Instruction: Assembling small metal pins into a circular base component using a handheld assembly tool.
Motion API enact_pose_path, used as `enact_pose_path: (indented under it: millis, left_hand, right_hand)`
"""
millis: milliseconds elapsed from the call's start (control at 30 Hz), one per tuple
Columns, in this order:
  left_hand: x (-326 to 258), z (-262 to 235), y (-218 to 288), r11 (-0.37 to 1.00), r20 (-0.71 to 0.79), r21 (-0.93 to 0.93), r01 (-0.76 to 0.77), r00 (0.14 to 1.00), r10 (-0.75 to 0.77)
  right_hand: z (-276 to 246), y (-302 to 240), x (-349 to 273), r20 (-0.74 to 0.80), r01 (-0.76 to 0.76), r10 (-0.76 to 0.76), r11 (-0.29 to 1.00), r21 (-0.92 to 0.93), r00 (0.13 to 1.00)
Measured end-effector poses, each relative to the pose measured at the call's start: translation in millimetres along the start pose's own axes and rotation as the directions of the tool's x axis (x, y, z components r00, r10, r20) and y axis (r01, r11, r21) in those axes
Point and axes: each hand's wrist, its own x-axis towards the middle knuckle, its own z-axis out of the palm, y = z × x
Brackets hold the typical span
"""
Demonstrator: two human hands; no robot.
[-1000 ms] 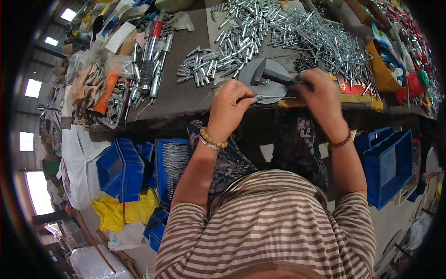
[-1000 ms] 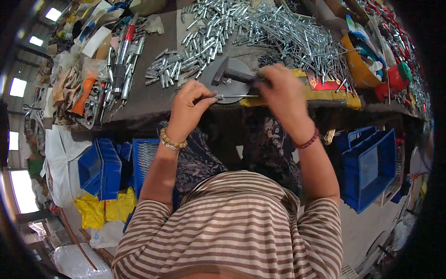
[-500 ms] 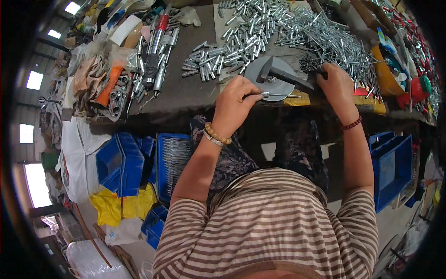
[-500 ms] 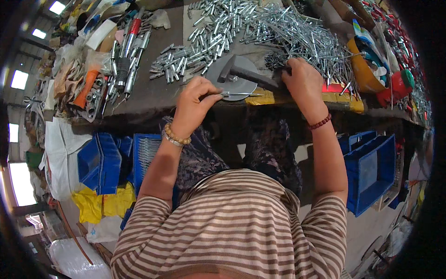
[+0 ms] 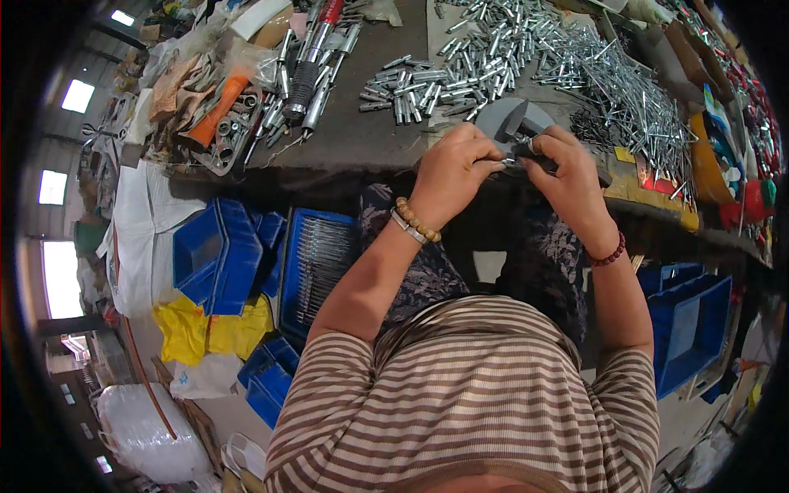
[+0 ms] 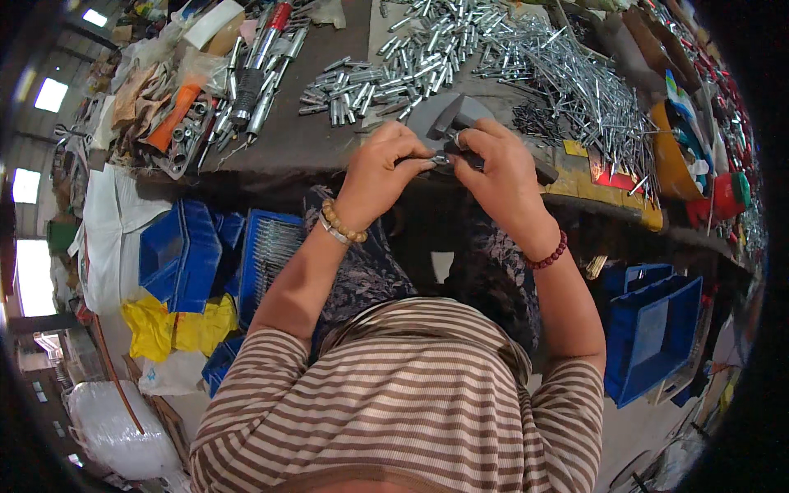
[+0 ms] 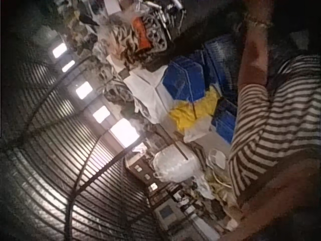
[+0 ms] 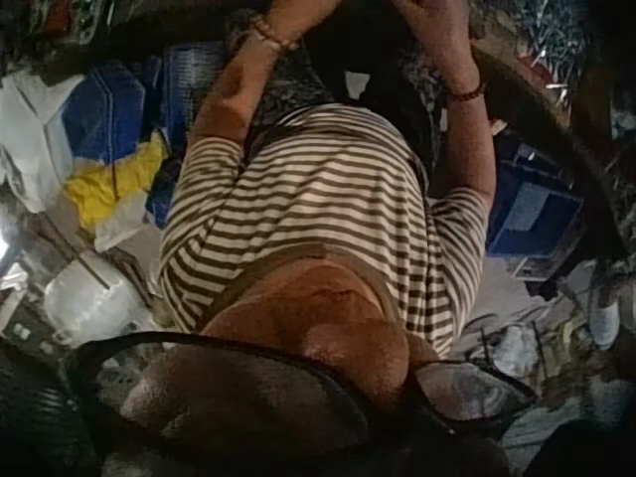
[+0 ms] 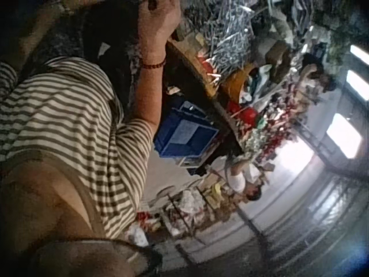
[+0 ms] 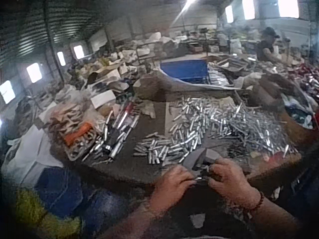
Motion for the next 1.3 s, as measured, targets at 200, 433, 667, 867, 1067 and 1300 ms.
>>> enact_pose_path:
  millis: [200,433,667,867,1067,1300]
  left_hand:
    - [0.1,-3.4,1.2,1.0,0.007,0.029,0.003,1.0,-0.003]
    - [0.8,-4.0,2.7,0.999,0.009,0.034,0.004,1.0,-0.005]
    - [3.6,-2.0,1.6,0.999,0.012,0.042,0.002,1.0,-0.003]
    - [1.4,-4.6,1.7,0.999,0.01,0.043,0.008,1.0,-0.008]
    - [3.6,-0.4,3.0,1.0,0.017,0.025,-0.016,1.0,0.016]
    - [1.7,-2.0,0.4,1.0,0.01,0.012,-0.011,1.0,0.011]
  right_hand:
    - [1.1,-4.9,2.8,0.052,0.026,-0.024,0.999,-0.035,0.998]
    - [4.4,1.6,1.4,0.068,0.075,-0.07,0.995,-0.063,0.995]
    - [4.3,-4.3,2.7,0.061,0.237,-0.229,0.928,-0.287,0.971]
    - [-8.1,-7.4,-2.0,0.013,0.216,-0.233,0.878,-0.427,0.973]
    - [-30.4,31.0,-3.3,0.02,0.094,-0.097,0.851,-0.517,0.995]
    - [-44.3,-12.0,-29.2,-0.098,-0.025,-0.003,0.959,-0.282,0.995]
